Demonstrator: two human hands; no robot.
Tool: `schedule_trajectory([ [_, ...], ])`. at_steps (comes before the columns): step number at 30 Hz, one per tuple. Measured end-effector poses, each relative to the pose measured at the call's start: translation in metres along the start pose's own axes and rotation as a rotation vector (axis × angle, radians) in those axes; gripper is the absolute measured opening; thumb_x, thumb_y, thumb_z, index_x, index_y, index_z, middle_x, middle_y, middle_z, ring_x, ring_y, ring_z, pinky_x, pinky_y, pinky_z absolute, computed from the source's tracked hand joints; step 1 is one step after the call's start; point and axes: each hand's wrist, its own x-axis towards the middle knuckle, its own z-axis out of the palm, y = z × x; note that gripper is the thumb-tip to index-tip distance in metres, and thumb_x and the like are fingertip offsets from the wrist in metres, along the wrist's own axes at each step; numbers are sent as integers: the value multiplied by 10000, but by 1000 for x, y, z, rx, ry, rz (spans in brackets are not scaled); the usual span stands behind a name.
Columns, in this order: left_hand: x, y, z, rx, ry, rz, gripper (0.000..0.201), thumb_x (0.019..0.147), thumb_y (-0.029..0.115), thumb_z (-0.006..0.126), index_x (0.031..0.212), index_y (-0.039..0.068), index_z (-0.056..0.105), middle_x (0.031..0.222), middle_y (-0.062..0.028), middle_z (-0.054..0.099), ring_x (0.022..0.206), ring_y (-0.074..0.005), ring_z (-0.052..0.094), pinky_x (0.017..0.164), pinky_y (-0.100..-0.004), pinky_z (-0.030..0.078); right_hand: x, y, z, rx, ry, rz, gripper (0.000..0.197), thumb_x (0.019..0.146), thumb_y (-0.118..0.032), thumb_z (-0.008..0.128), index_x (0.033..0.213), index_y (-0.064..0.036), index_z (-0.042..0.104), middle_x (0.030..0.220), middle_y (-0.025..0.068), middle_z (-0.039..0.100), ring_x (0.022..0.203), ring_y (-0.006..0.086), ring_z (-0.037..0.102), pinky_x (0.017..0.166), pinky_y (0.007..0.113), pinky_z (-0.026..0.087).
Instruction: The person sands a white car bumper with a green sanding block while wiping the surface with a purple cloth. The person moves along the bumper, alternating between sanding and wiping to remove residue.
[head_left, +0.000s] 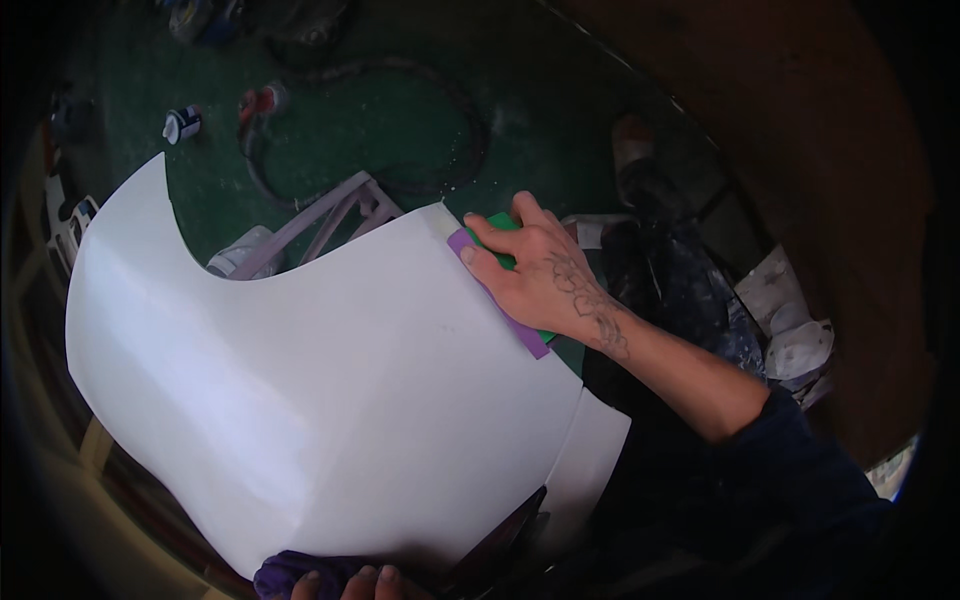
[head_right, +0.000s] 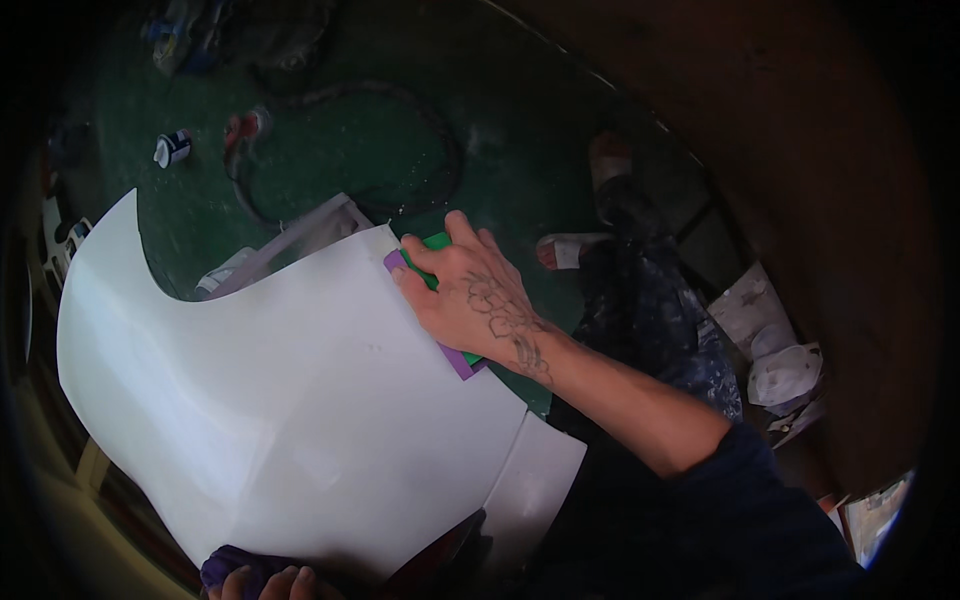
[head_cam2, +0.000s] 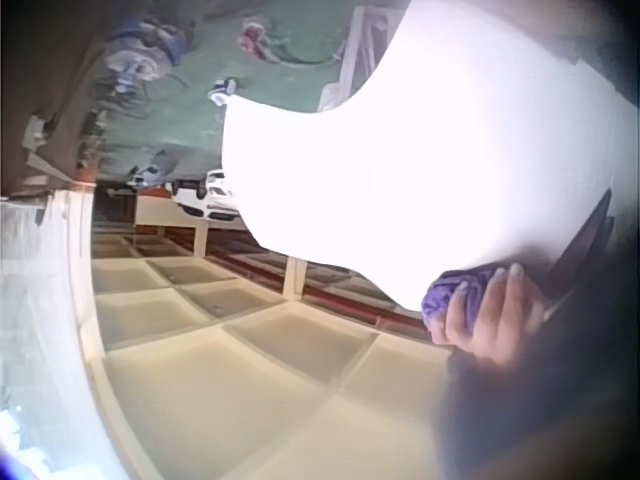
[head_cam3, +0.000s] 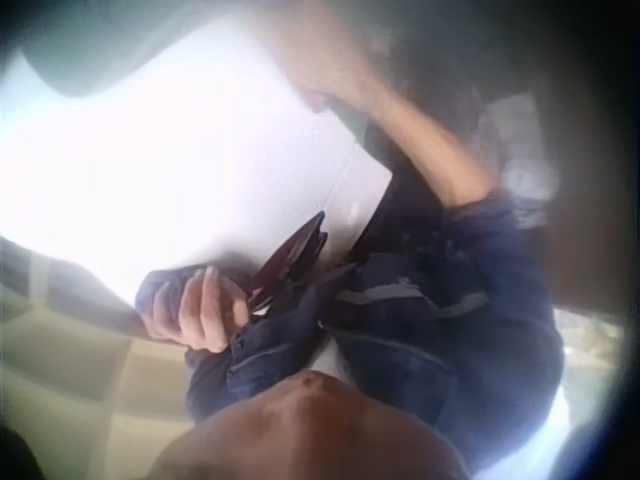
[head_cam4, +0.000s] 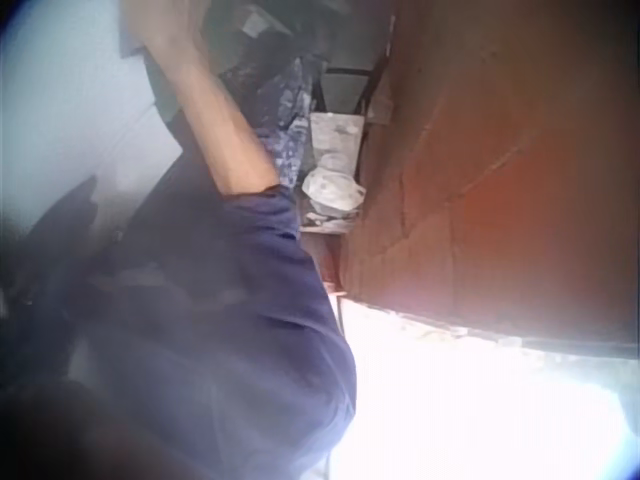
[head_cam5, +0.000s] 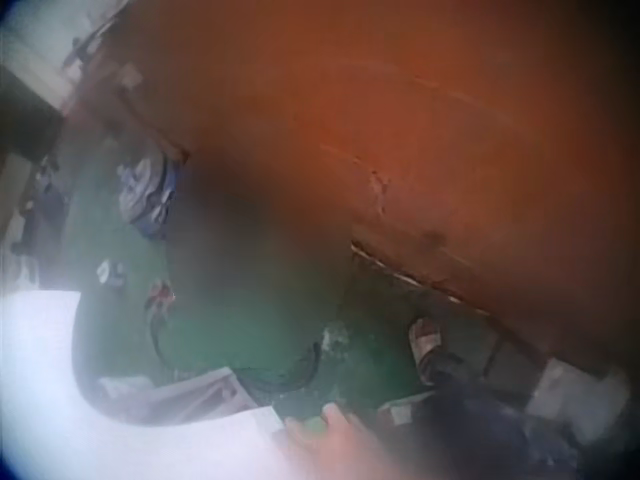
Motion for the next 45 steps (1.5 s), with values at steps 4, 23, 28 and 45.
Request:
schedule_trajectory([
  [4, 7, 1, -4, -17, -28, -23, 263, 917, 247, 633, 806, 55, 774, 708, -63, 657, 719, -280, 616, 597, -452, 541, 50, -8, -3, -1, -100, 48, 495, 1064, -372, 640, 1463, -95, 732, 1421, 245, 564, 1227, 428, 630, 1063, 521, 553],
  [23, 3, 2, -3, -4, -36, -32, 358, 986, 306, 602, 817, 53, 791, 693, -63, 655, 678, -273, 602, 592, -442, 536, 39, 1, -17, -29, -210, -71, 470, 1044, -375, 657, 1409, -100, 768, 1303, 190, 618, 1277, 419, 628, 1108, 508, 527],
  [28, 8, 2, -4, -18, -67, -55, 354, 984, 297, 603, 820, 40, 784, 704, -66, 649, 698, -273, 601, 587, -447, 536, 62, 9, -7, 3, -124, -92, 466, 1039, -347, 678, 1422, -95, 761, 1211, 167, 614, 1184, 380, 632, 1095, 460, 528],
  [45, 5, 5, -6, -21, -74, -33, 396, 1012, 328, 590, 820, 48, 793, 700, -66, 651, 741, -293, 624, 599, -459, 556, -82, 31, 6, 130, 124, -480, 502, 1043, -229, 711, 1521, -80, 678, 1298, 207, 564, 1205, 355, 560, 1038, 461, 527],
])
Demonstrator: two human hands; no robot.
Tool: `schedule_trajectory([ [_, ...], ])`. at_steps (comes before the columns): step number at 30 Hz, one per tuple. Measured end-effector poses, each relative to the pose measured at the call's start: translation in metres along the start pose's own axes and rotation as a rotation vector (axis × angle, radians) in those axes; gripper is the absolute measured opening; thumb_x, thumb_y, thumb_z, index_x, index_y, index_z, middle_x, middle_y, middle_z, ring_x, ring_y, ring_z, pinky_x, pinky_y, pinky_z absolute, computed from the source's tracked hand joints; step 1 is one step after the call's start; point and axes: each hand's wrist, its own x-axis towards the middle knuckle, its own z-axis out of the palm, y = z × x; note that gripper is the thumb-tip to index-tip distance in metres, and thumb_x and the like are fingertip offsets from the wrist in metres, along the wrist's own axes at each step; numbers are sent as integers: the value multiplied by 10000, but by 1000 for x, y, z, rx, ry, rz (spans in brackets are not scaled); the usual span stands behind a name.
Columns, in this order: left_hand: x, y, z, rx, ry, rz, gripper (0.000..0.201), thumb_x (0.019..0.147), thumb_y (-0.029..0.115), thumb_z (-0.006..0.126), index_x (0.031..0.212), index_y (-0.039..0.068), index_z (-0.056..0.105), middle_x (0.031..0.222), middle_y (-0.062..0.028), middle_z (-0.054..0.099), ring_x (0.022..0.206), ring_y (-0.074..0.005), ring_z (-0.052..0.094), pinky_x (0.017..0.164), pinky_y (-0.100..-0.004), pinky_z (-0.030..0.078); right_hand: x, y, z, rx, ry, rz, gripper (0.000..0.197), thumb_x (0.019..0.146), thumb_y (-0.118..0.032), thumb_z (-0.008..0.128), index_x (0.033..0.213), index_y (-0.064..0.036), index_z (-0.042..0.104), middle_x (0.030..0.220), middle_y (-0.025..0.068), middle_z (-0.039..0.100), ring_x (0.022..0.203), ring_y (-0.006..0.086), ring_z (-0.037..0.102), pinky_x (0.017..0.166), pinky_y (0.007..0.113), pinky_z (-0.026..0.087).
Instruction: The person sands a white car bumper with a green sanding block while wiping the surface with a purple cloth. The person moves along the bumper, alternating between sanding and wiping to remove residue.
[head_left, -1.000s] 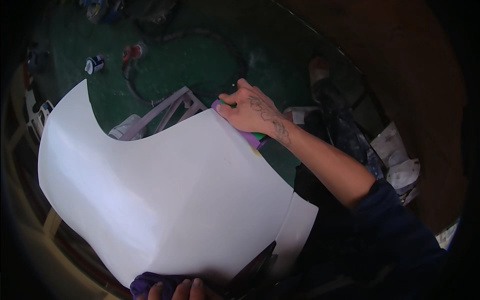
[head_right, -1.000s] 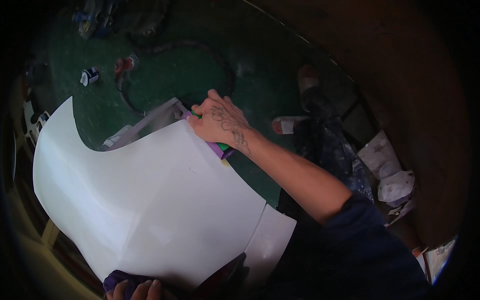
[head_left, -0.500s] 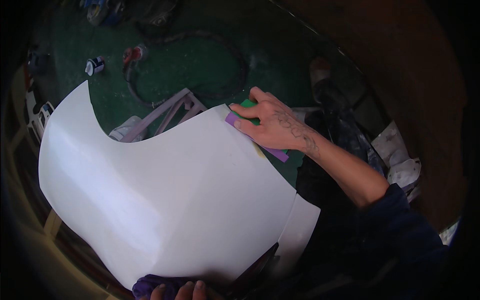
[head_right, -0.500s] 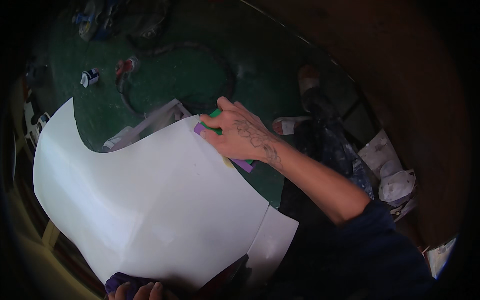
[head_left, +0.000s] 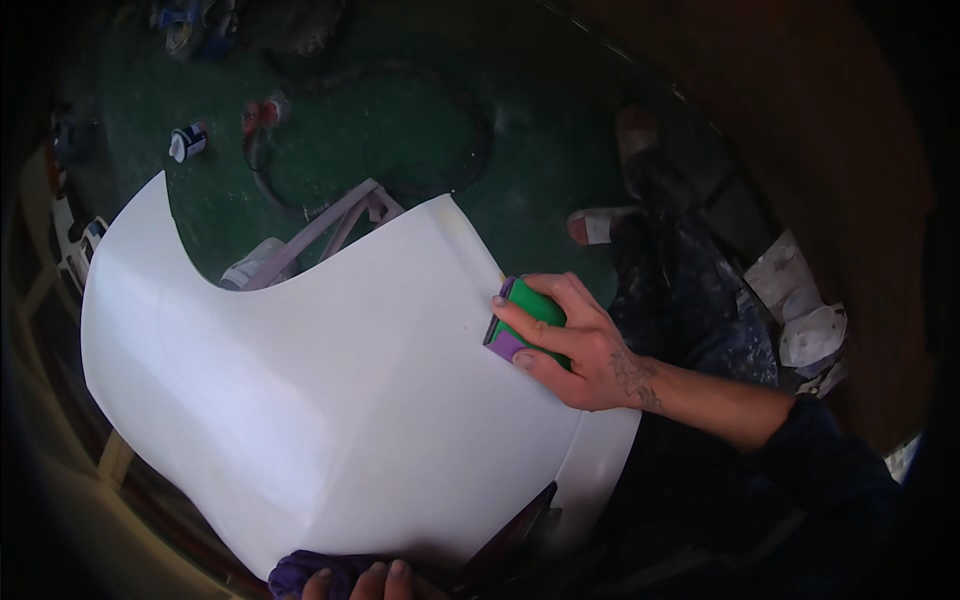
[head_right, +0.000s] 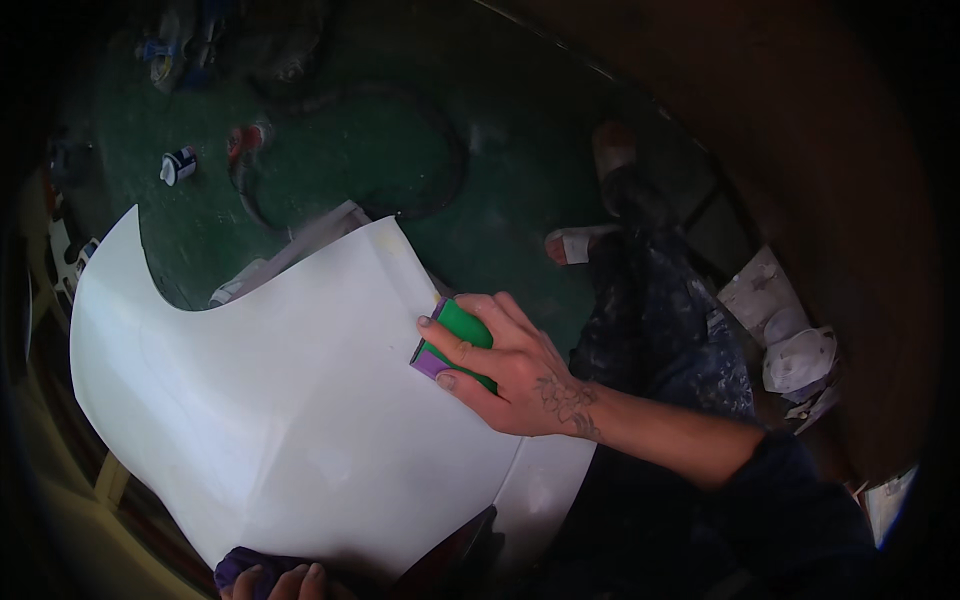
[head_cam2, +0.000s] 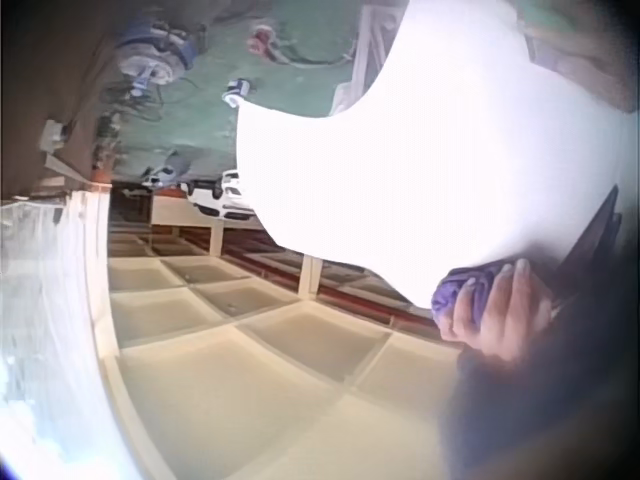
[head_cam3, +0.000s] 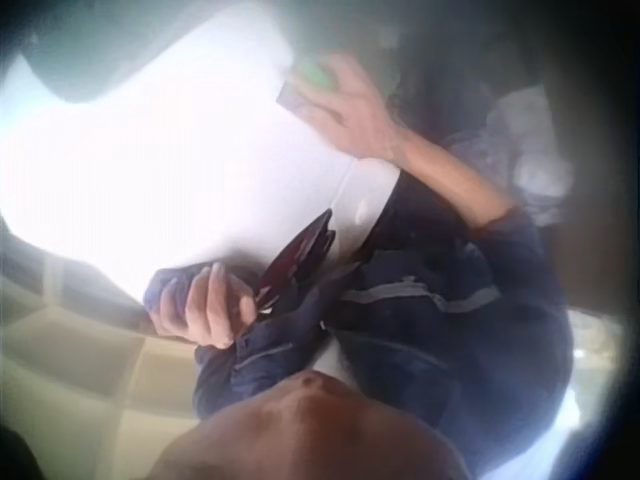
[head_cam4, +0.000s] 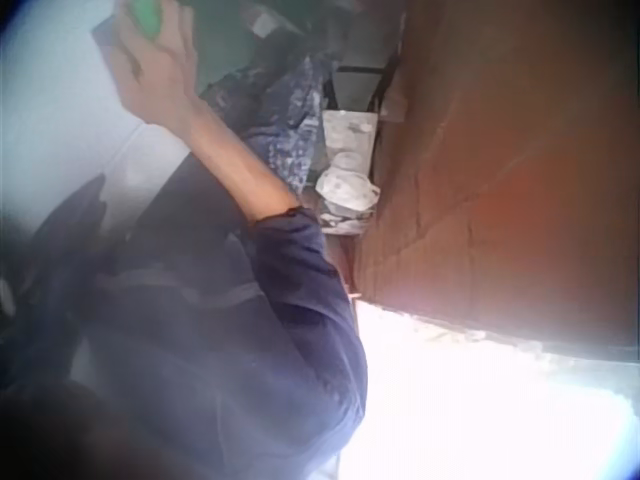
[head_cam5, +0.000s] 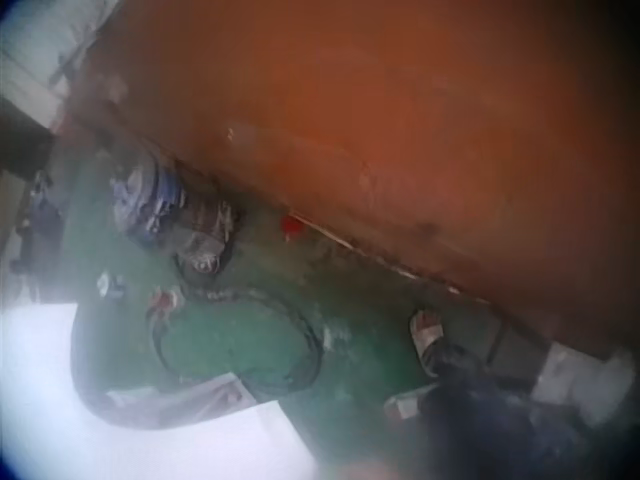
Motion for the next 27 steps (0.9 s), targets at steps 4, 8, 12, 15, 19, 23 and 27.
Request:
schedule_trajectory([
  [4, 7, 6, -9, 38, -90, -34, 293, 938, 275, 646, 878, 34, 802, 772, -78, 687, 791, -312, 633, 651, -492, 567, 85, 16, 17, 84, 2, 138, 492, 1040, -249, 707, 1492, -56, 689, 1265, 202, 568, 1176, 349, 559, 1013, 470, 502],
  [8, 9, 3, -13, 11, -145, -60, 273, 864, 251, 691, 938, 16, 808, 836, -90, 716, 819, -325, 639, 696, -510, 574, 64, -31, 15, 14, -42, 57, 527, 1039, -263, 716, 1535, -90, 672, 1385, 229, 573, 1188, 314, 545, 1024, 467, 415],
  [12, 8, 8, -14, -23, -144, -45, 285, 842, 244, 696, 964, 11, 806, 846, -96, 718, 826, -324, 643, 713, -501, 579, -20, -66, 11, 81, 42, -127, 536, 999, -288, 759, 1501, -112, 700, 1419, 256, 584, 1135, 330, 551, 965, 494, 423],
  [15, 10, 13, -15, -19, -150, -65, 276, 842, 228, 701, 984, 16, 804, 851, -96, 719, 834, -327, 641, 732, -501, 579, 2, -52, 10, 86, 101, -131, 499, 997, -265, 758, 1459, -83, 715, 1311, 237, 608, 1078, 337, 559, 909, 500, 476],
  [19, 15, 15, -16, 48, -189, -81, 258, 845, 204, 708, 1008, 27, 801, 876, -90, 725, 868, -328, 643, 774, -501, 580, 68, -48, 31, 29, 173, 81, 454, 1006, -250, 742, 1407, -38, 724, 1203, 213, 600, 1032, 343, 545, 882, 468, 486],
  [23, 5, 23, -19, 62, -210, -120, 251, 865, 206, 705, 1019, 31, 797, 928, -93, 733, 910, -338, 655, 822, -516, 580, 6, -109, 21, 132, 107, -40, 490, 1008, -235, 742, 1457, -42, 697, 1313, 252, 600, 1015, 323, 522, 841, 451, 486],
  [27, 10, 20, -19, 22, -192, -111, 275, 888, 223, 698, 1051, 22, 791, 1015, -122, 741, 944, -361, 674, 870, -547, 567, -8, -95, 23, 102, 109, -49, 500, 1006, -260, 744, 1464, -65, 696, 1340, 257, 594, 1047, 336, 529, 862, 452, 495],
])
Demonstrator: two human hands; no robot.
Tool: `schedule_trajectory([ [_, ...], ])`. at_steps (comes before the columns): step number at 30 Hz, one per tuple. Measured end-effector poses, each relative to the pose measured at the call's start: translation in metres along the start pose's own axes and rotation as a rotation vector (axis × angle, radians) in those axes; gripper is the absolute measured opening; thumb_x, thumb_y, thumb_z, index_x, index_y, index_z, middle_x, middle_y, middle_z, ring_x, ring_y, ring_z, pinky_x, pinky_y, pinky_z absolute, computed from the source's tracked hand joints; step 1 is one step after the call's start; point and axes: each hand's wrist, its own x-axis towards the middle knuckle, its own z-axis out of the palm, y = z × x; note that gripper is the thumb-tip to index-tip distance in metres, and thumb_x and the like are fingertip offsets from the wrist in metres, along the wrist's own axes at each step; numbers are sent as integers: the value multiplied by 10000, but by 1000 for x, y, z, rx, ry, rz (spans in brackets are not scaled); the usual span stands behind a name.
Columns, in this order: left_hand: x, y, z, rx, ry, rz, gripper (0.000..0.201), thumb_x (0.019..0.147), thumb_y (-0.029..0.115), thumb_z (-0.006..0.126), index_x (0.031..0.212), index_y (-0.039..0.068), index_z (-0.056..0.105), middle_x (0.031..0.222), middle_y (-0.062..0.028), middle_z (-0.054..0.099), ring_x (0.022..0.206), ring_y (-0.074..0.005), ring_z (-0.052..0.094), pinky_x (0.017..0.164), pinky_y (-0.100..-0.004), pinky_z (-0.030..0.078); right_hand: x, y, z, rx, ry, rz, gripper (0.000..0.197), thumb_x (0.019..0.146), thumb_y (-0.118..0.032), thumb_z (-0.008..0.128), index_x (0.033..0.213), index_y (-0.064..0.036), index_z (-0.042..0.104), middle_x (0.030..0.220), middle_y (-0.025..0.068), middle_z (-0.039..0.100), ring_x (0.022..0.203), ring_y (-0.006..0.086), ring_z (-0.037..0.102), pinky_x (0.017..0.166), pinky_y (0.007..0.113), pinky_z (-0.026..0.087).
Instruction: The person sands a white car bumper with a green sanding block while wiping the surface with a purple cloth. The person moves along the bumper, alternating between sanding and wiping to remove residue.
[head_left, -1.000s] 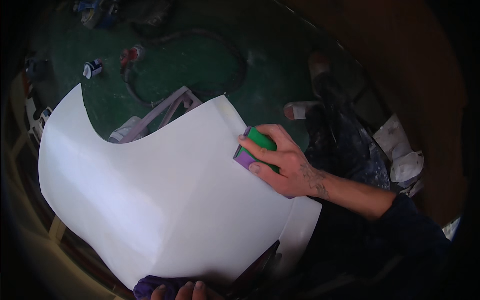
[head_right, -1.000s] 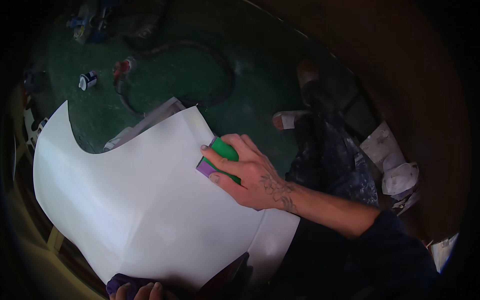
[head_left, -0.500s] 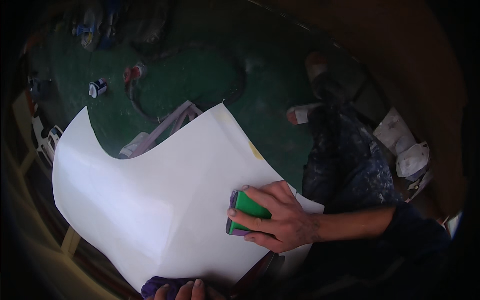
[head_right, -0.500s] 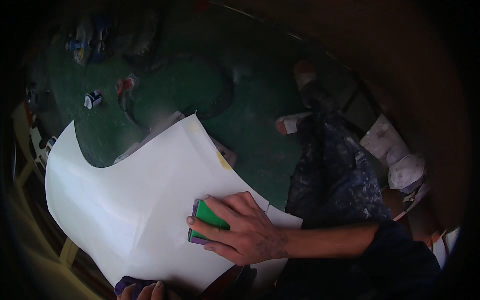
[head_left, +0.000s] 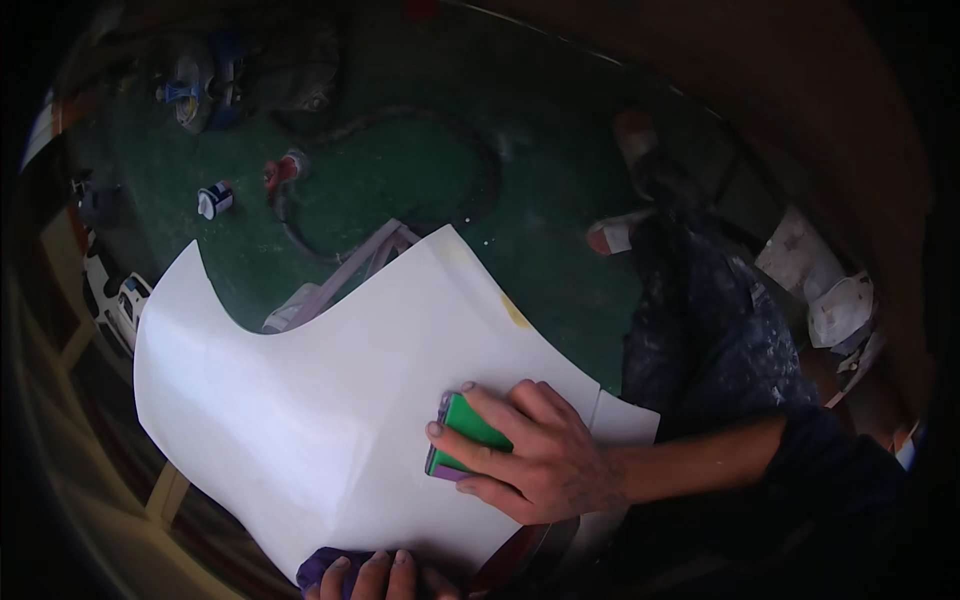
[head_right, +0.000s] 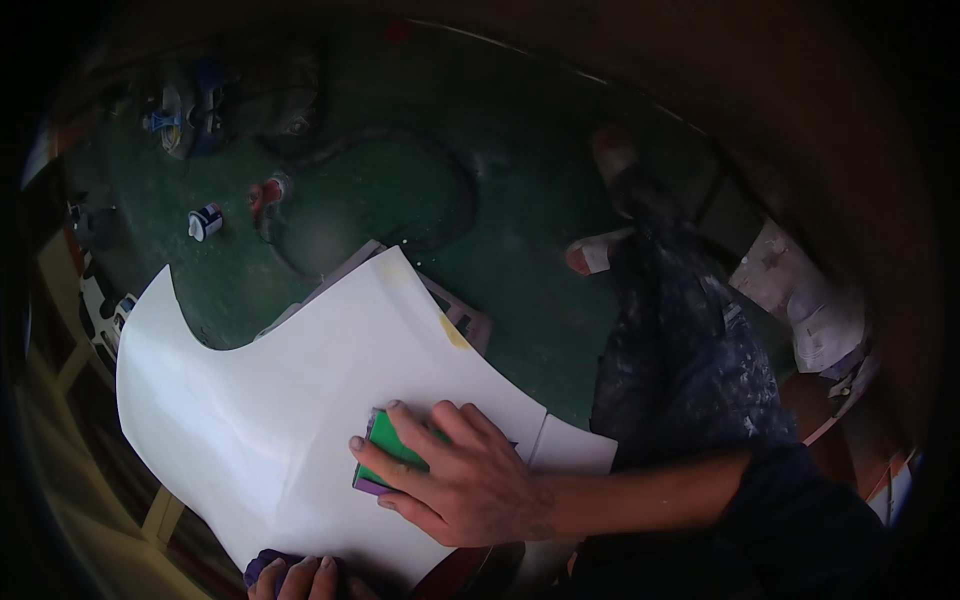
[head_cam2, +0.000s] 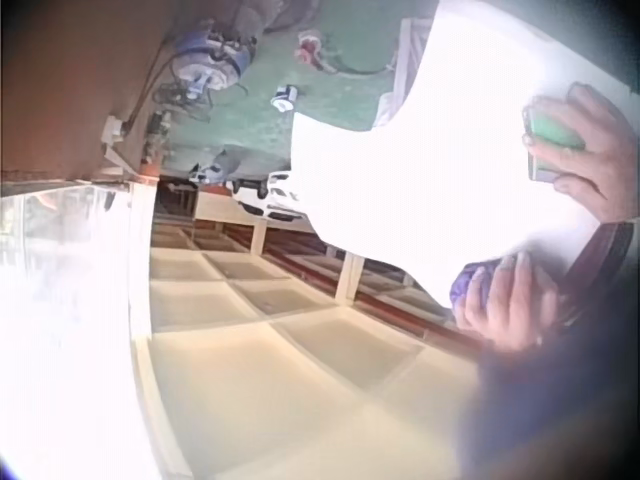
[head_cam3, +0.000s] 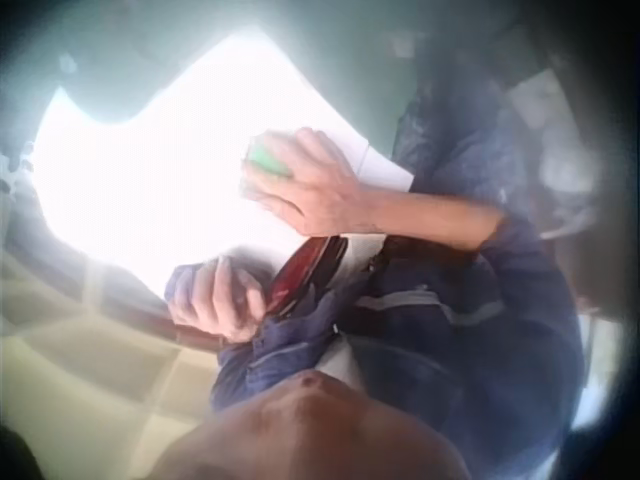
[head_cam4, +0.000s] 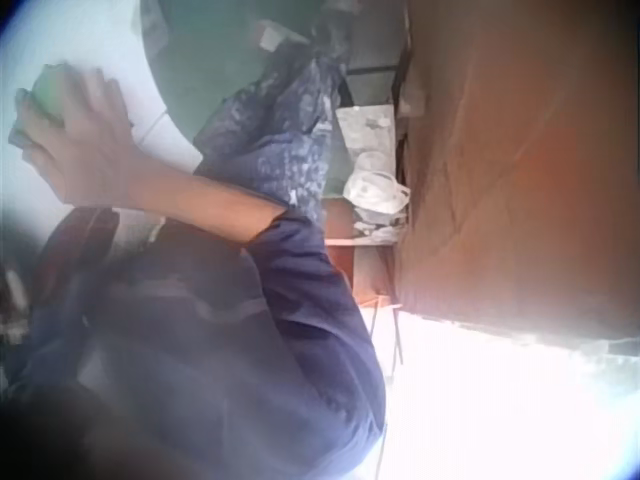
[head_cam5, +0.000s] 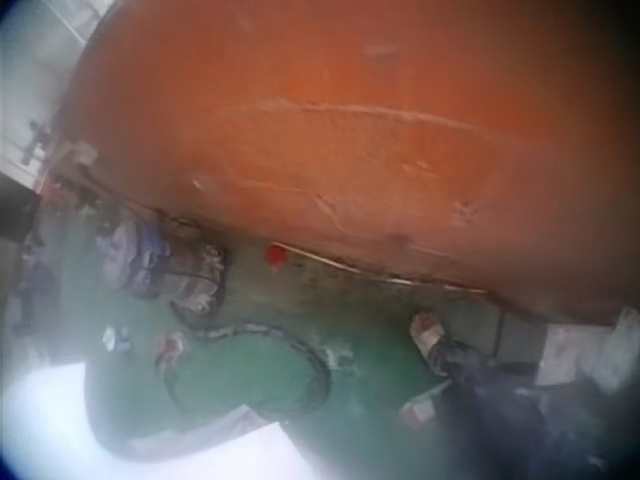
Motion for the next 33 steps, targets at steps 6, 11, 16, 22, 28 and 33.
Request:
schedule_trajectory([
  [6, 2, -2, 0, -28, -17, -9, 308, 894, 227, 690, 1084, 1, 776, 1064, -150, 744, 966, -377, 685, 899, -570, 560, 44, 63, -9, -85, 37, 166, 507, 997, -222, 750, 1468, -41, 700, 1304, 245, 601, 1050, 359, 544, 916, 468, 514],
  [11, -3, -2, 5, -54, -2, 7, 312, 892, 225, 689, 1083, -5, 780, 1061, -154, 747, 967, -372, 686, 904, -563, 561, -14, 51, -23, -34, -21, 109, 501, 1001, -225, 740, 1460, -28, 701, 1313, 249, 607, 1038, 377, 561, 933, 481, 525],
  [16, 4, -10, -1, -66, -13, 25, 319, 882, 230, 695, 1078, -5, 787, 1051, -153, 754, 961, -367, 682, 893, -566, 563, 77, 90, 1, -63, 18, 214, 496, 991, -224, 748, 1451, -39, 713, 1306, 252, 605, 1059, 365, 572, 940, 478, 529],
  [22, -2, -5, 4, -78, 5, 25, 325, 874, 212, 692, 1081, -7, 812, 1044, -161, 778, 940, -380, 667, 840, -540, 571, -10, 46, -21, -46, 5, 82, 453, 1006, -232, 729, 1407, -21, 722, 1268, 251, 620, 1079, 374, 587, 938, 467, 539],
  [28, 7, -10, -5, -95, -11, 74, 318, 844, 145, 692, 1082, -20, 821, 989, -161, 790, 886, -363, 670, 808, -503, 565, 91, 79, 13, -122, 93, 247, 446, 1006, -225, 722, 1391, 1, 722, 1242, 239, 629, 1082, 374, 589, 916, 468, 541],
  [33, -18, -13, 5, -168, 108, 70, 228, 815, 108, 692, 979, 6, 813, 923, -129, 790, 794, -291, 682, 756, -449, 526, 49, -24, 15, -1, 27, 72, 489, 986, -277, 772, 1397, -17, 725, 1271, 254, 618, 1083, 356, 573, 890, 471, 534],
])
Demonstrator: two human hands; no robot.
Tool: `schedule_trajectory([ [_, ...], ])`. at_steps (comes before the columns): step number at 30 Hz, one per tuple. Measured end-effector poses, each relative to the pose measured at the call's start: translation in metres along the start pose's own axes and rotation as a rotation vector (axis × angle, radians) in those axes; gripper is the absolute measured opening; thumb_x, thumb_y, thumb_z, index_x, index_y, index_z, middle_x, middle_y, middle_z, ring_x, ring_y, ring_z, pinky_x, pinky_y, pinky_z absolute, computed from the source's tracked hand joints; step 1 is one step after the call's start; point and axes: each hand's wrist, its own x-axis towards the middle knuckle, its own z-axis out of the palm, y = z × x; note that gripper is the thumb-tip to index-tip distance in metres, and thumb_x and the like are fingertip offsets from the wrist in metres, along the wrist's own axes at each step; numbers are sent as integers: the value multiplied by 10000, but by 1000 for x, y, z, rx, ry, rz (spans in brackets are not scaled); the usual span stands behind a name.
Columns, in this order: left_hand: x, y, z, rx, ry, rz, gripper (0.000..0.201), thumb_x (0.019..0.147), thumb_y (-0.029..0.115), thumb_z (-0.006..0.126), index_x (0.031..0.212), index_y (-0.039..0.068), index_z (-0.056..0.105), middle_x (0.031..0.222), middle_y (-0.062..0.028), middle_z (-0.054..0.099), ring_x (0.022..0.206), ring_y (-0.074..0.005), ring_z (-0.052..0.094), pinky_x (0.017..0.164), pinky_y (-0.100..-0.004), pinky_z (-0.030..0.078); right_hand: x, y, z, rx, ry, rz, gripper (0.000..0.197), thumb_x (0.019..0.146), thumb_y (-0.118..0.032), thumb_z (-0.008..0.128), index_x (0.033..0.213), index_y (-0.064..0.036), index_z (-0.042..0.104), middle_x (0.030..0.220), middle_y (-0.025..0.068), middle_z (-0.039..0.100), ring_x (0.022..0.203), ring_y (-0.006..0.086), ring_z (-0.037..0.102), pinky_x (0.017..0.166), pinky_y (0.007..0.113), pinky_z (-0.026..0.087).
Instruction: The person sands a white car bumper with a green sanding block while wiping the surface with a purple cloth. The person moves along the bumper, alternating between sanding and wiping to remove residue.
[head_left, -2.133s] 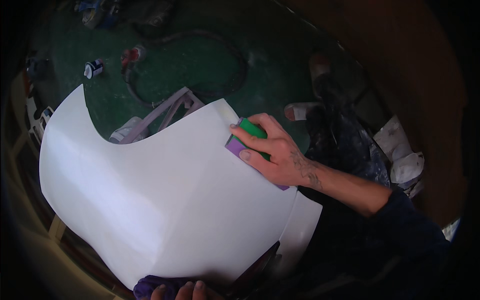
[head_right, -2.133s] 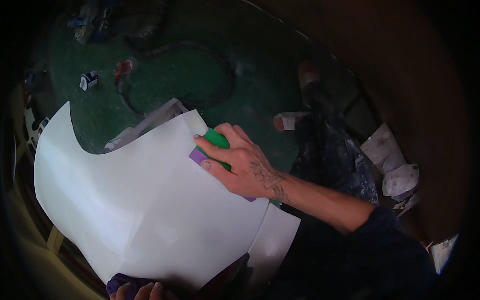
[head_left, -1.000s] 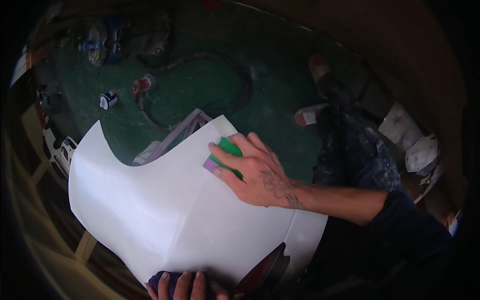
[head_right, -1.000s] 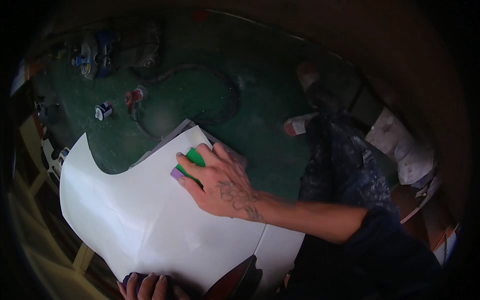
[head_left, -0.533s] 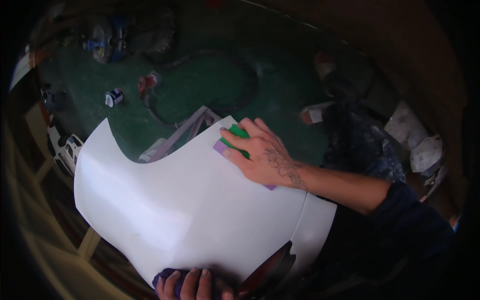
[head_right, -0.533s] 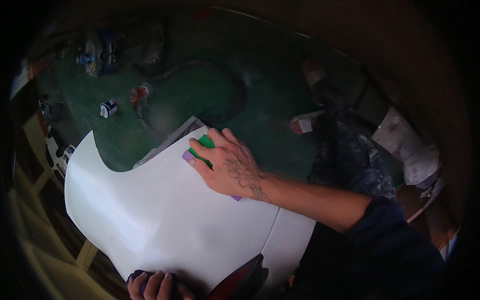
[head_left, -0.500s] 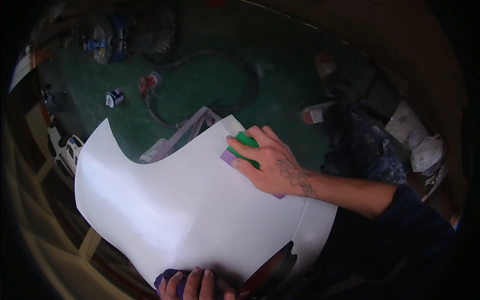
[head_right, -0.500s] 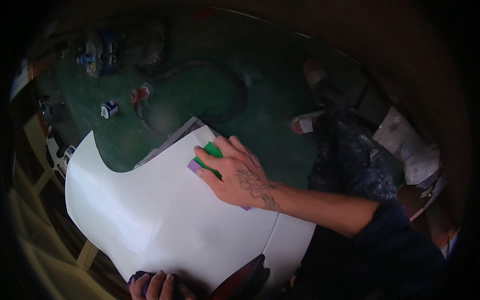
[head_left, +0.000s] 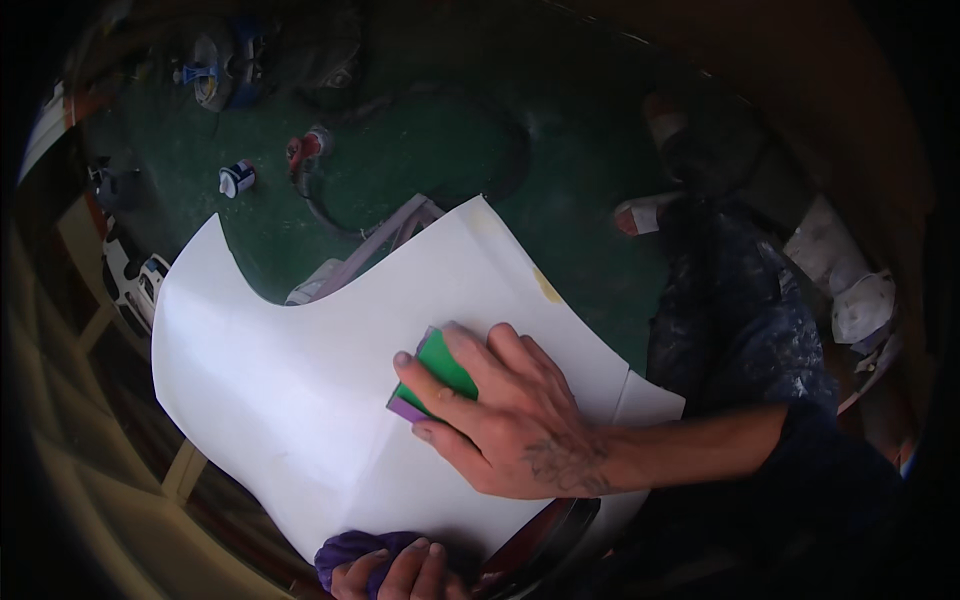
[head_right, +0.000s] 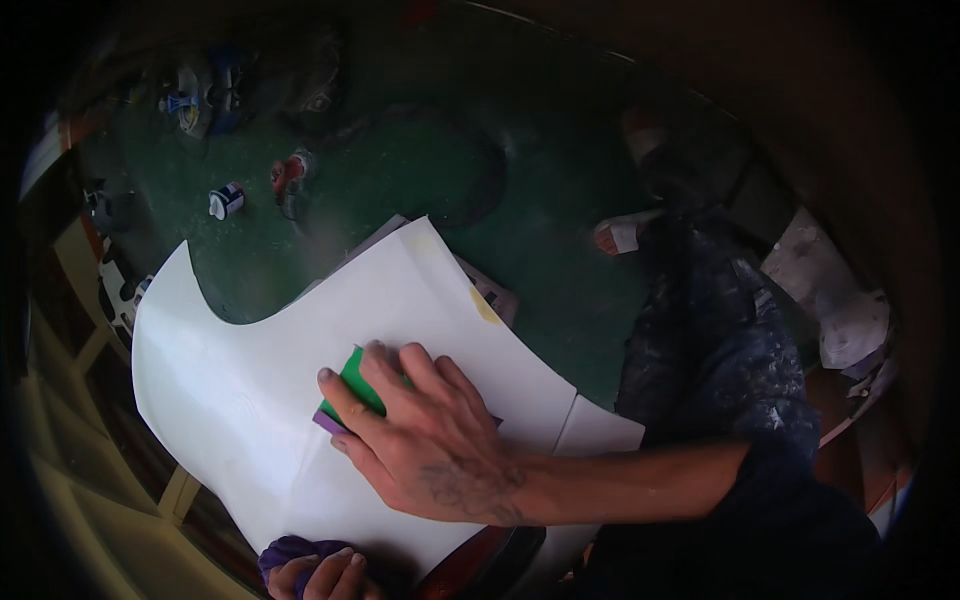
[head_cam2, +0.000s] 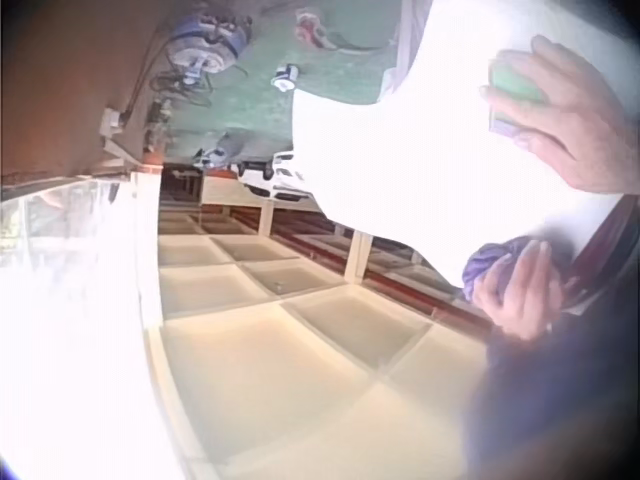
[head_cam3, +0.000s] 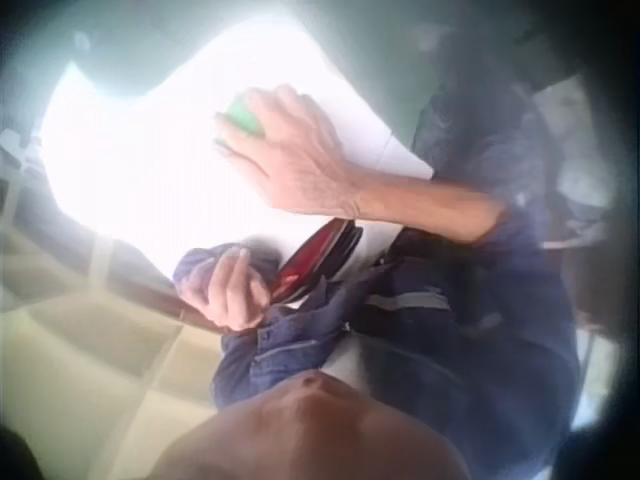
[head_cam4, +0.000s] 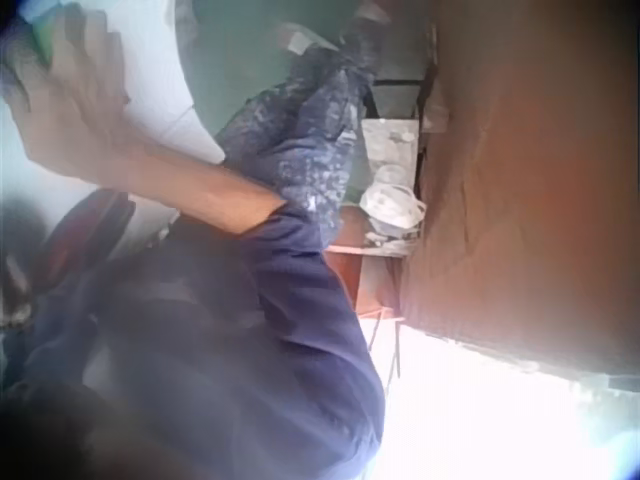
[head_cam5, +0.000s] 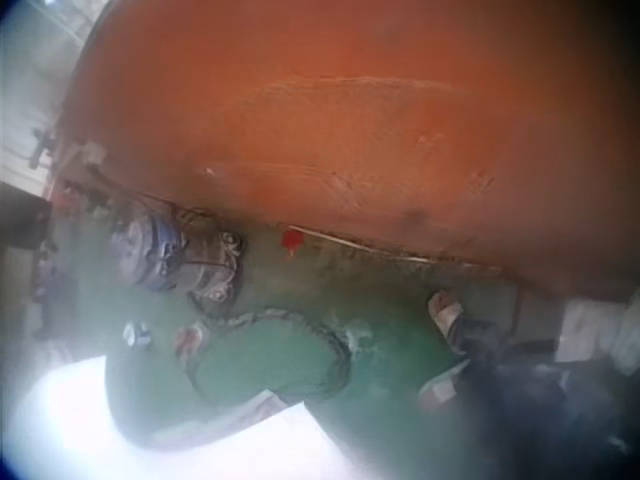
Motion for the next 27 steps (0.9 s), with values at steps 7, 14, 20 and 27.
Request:
schedule_trajectory([
  [7, 2, 16, -10, -46, -37, -137, 144, 826, 119, 707, 923, 89, 809, 895, -58, 789, 818, -261, 688, 797, -433, 511, 51, 61, -3, -77, -30, 178, 446, 999, -278, 753, 1359, -16, 735, 1192, 199, 610, 1034, 321, 558, 809, 460, 514],
  [14, -5, 21, -10, -44, -94, -238, 100, 787, 88, 759, 879, 115, 784, 931, -19, 766, 890, -255, 681, 836, -434, 509, 15, -32, 7, -22, -92, -145, 465, 985, -291, 763, 1350, -6, 734, 1193, 189, 623, 1072, 315, 569, 784, 454, 501],
  [20, -5, 20, -7, -21, -69, -223, 101, 825, 154, 766, 924, 136, 774, 957, 6, 760, 893, -221, 689, 826, -409, 475, 76, 27, 4, -185, -79, 188, 473, 1007, -283, 723, 1402, -23, 717, 1208, 203, 631, 1056, 343, 582, 783, 456, 543],
  [27, -6, 21, -5, 12, -39, -232, 145, 850, 212, 759, 973, 141, 789, 990, 9, 760, 926, -217, 686, 866, -416, 465, 22, -14, -5, -161, -162, -105, 450, 1022, -283, 708, 1381, -12, 716, 1179, 194, 613, 1018, 334, 553, 791, 445, 530],
])
